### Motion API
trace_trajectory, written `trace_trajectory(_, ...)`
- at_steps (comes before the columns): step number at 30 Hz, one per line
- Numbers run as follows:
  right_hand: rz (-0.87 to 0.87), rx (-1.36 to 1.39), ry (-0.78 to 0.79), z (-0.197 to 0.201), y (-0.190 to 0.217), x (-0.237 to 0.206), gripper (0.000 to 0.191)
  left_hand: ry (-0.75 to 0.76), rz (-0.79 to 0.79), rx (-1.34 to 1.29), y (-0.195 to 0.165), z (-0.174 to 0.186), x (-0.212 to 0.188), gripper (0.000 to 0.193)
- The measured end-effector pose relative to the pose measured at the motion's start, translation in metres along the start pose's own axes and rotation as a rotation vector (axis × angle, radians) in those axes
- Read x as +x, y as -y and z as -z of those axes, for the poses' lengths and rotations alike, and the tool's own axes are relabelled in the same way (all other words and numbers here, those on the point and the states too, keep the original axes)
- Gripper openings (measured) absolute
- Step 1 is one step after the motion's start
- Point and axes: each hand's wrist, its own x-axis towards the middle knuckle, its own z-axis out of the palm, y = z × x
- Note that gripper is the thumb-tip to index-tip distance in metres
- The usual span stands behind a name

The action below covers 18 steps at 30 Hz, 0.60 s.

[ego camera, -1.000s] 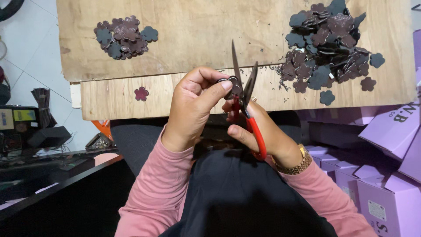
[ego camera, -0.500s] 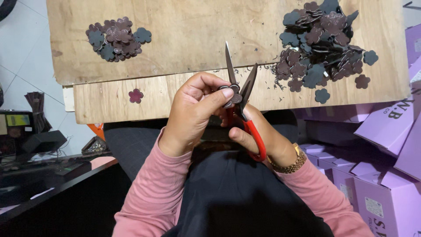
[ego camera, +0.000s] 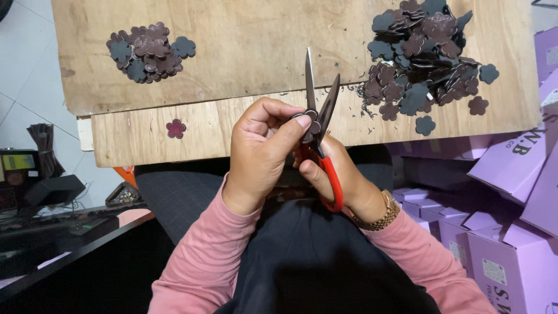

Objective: The person sits at a workbench and uses red-handled shears to trim the edges of small flower-shaped leather pieces one at a time, placing each finished piece onto a pile on the table. Cut scraps accumulate on the bench as the person works through the stack of pieces.

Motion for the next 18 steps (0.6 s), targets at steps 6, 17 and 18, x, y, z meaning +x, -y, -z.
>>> trace_trajectory(6,0.021,-0.024,-0.011,-0.002,-0.002,0.001,0.071,-0.007,-0.06,0.0,0.007,0.002,0.001,0.008)
trace_trajectory(17,0.04,-0.01,-0.043,-0.009,-0.007,0.004,0.072,-0.02,-0.051,-0.012,0.01,0.002,0.001,0.007)
trace_trajectory(18,0.043,-0.014,-0.043,-0.009,-0.007,0.004,0.072,-0.018,-0.05,-0.011,0.009,0.002,0.002,0.007)
